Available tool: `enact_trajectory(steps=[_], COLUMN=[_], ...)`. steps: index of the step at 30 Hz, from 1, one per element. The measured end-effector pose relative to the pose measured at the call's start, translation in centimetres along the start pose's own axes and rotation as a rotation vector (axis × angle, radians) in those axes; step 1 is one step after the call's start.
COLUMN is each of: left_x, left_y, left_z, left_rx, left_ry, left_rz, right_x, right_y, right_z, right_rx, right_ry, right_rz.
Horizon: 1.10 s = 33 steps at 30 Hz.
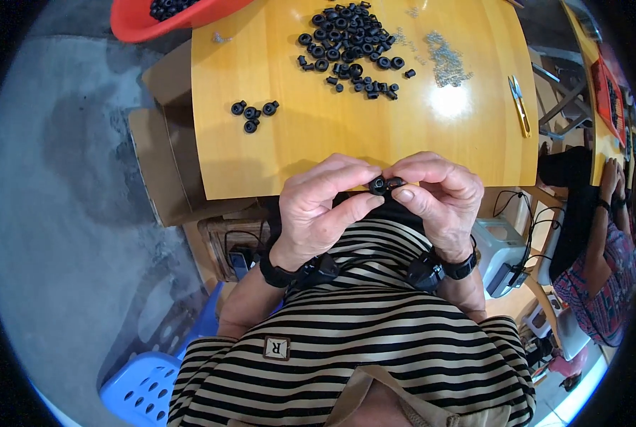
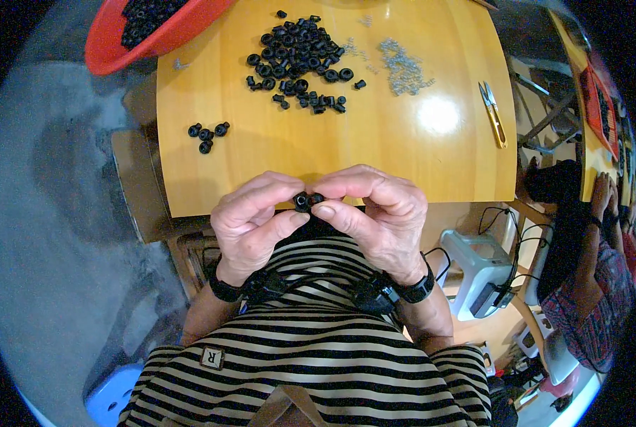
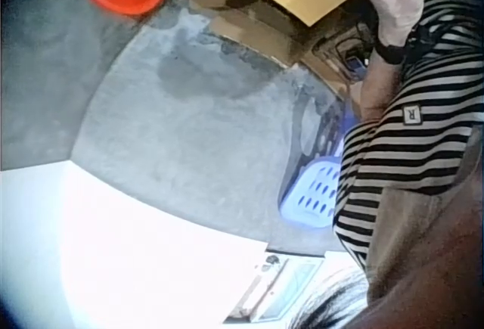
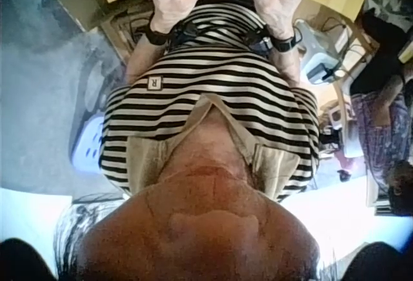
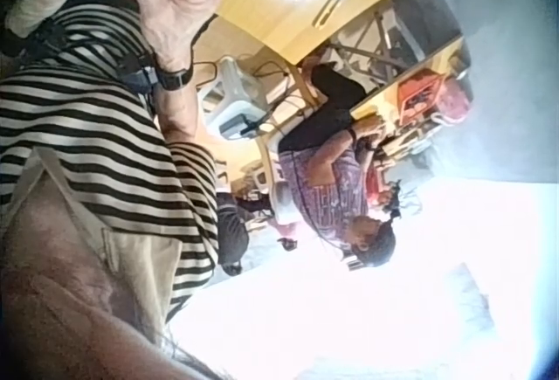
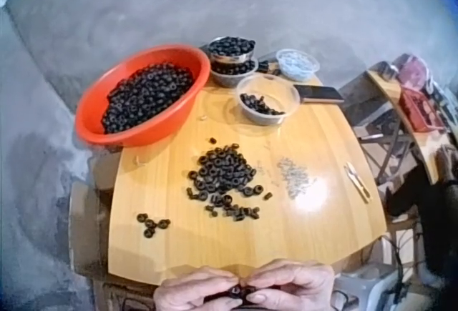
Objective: Manually assembling small plastic and metal components at a workbench.
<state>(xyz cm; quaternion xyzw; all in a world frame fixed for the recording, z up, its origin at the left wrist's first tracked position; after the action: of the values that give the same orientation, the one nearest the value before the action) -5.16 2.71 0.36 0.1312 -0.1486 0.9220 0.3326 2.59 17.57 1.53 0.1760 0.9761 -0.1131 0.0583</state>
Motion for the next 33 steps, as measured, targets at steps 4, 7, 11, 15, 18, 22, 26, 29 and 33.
enact_trajectory(steps=[4, 7, 11, 15, 18, 22, 26, 29, 33], left_x=[0.1, 0.3, 0.6, 0.7, 0.6, 0.6, 0.3, 0.2, -0.1], left_y=[0.0, 0.0, -0.1, -0.3, -0.4, -0.1, 0.0, -0.2, -0.5], left_z=[0.2, 0.5, 1.5, 2.1, 2.2, 1.9, 1.4, 1.6, 1.3], left_rx=[0.048, 0.116, 0.3, 0.371, 0.4, 0.361, 0.301, 0.31, 0.271], left_ry=[-0.023, -0.055, -0.093, -0.159, -0.121, -0.068, -0.052, -0.056, -0.023], left_rz=[0.0, -0.025, -0.065, -0.095, -0.093, -0.11, -0.085, -0.105, -0.079], right_x=[0.1, 0.1, 0.1, 0.1, 0.1, 0.1, -0.1, -0.4, -0.7], right_y=[0.0, 0.0, -0.1, -0.2, -0.3, -0.2, -0.1, 0.0, 0.4], right_z=[-0.3, -0.4, -0.4, -0.6, -0.7, -0.8, -0.6, -0.7, -0.5], right_rx=[-0.061, -0.127, -0.189, -0.257, -0.308, -0.33, -0.317, -0.285, -0.241], right_ry=[0.011, 0.038, 0.07, 0.092, 0.125, 0.163, 0.125, 0.128, 0.105], right_rz=[0.006, 0.006, 0.005, -0.003, -0.006, -0.021, -0.033, -0.025, -0.026])
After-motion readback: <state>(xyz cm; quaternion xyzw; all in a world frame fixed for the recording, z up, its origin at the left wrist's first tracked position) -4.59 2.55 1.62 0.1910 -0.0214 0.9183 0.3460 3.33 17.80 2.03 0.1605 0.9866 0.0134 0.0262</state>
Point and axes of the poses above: each hand's wrist, its own x-axis towards the middle knuckle, its own y-axis out of the back of the hand, z = x × y, the point moved 5 cm from there along x, towards the middle knuckle, and after that the axes turned 11 degrees about -y, right-handed, at the moved point
